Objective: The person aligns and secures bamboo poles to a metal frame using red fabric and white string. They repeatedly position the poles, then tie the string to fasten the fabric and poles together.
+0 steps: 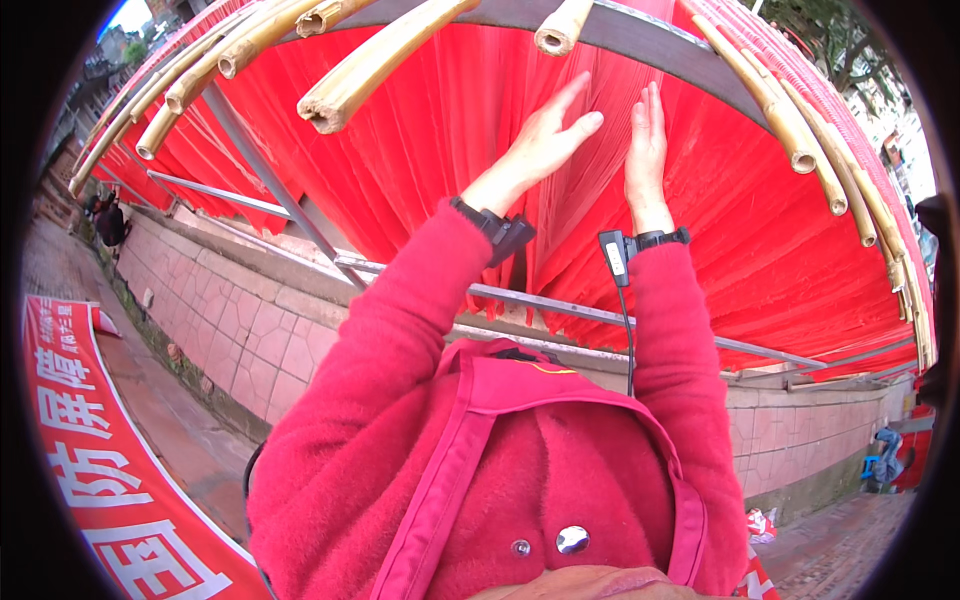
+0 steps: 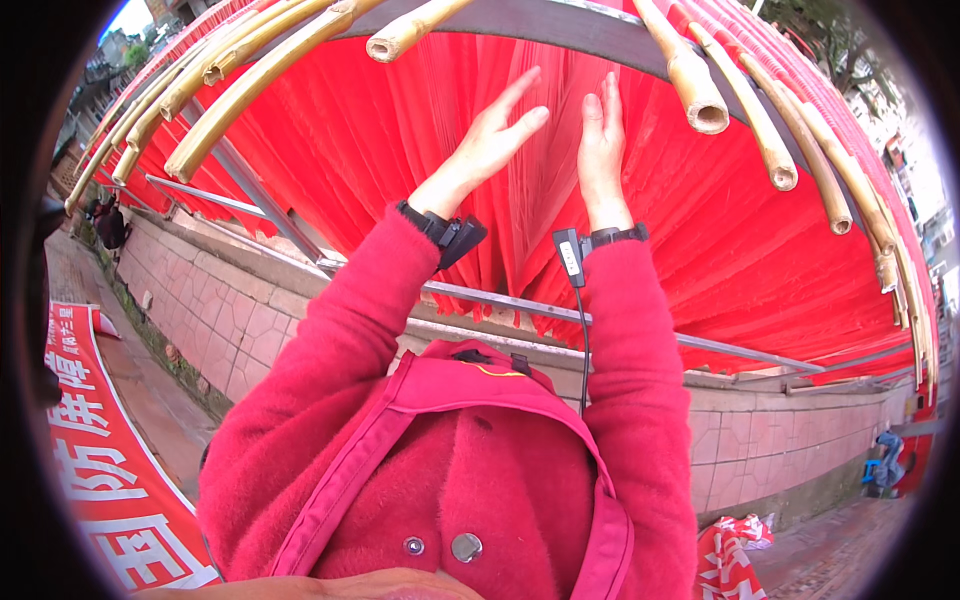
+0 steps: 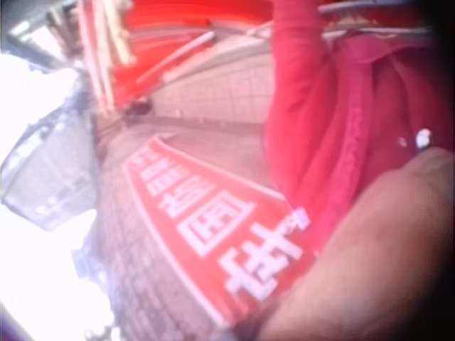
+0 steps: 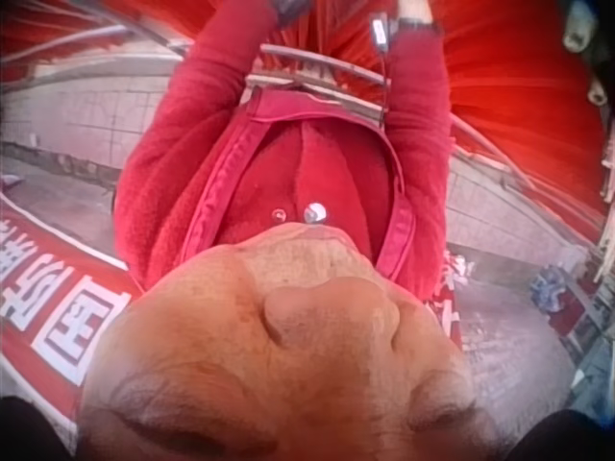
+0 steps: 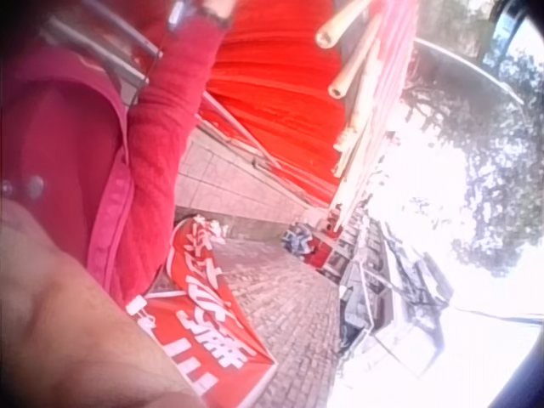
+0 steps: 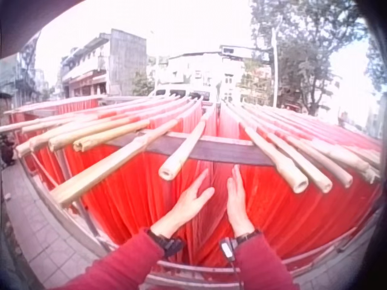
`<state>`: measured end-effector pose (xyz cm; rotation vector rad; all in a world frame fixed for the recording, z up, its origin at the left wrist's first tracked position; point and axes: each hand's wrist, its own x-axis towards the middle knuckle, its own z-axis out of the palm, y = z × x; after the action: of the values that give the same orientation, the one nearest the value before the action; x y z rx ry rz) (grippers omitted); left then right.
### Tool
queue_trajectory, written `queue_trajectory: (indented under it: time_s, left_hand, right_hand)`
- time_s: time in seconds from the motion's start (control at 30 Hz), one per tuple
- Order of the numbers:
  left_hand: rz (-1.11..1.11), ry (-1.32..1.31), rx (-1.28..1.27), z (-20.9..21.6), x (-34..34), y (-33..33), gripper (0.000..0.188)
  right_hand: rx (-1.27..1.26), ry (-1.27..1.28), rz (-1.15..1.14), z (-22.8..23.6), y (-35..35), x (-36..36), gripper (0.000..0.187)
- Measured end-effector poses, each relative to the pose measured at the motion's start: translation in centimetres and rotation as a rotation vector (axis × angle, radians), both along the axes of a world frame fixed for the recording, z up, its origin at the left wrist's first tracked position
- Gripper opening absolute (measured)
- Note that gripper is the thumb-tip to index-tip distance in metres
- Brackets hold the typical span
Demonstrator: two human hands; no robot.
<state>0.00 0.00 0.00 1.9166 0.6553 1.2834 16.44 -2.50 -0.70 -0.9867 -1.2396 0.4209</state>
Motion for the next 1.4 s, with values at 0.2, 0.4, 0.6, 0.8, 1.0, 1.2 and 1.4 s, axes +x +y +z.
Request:
queue_trajectory:
  time_s: [0.2, 0.4, 0.6, 0.8, 1.0, 1.2, 1.4]
  left_hand:
    - [-0.214, -0.039, -0.189, -0.5, 3.8, -1.0, 0.072]
    - [-0.073, -0.094, -0.092, 0.3, 7.4, 2.4, 0.088]
    - [-0.07, -0.106, -0.196, -0.7, 8.4, 6.2, 0.093]
    - [0.076, -0.094, -0.081, -0.5, 4.2, 7.3, 0.089]
    - [0.092, -0.106, -0.042, 0.7, 2.5, 6.8, 0.09]
    - [0.173, -0.037, -0.093, 0.5, 2.2, 6.5, 0.09]
    - [0.2, 0.059, -0.036, 0.1, 1.0, 7.2, 0.088]
  right_hand:
    - [-0.091, 0.1, 0.187, -1.4, 0.4, -0.9, 0.067]
    - [-0.171, 0.368, 0.3, -0.5, 3.8, -1.2, 0.069]
    - [-0.244, 0.395, 0.282, -0.4, 5.5, -0.7, 0.074]
    - [-0.227, 0.183, 0.091, -1.4, 6.2, 2.6, 0.09]
    - [-0.012, 0.041, -0.112, -1.3, 7.2, 2.9, 0.079]
    - [0.005, 0.018, -0.158, -1.7, 7.9, 3.2, 0.073]
    - [-0.062, -0.017, -0.144, -1.5, 6.9, 3.7, 0.07]
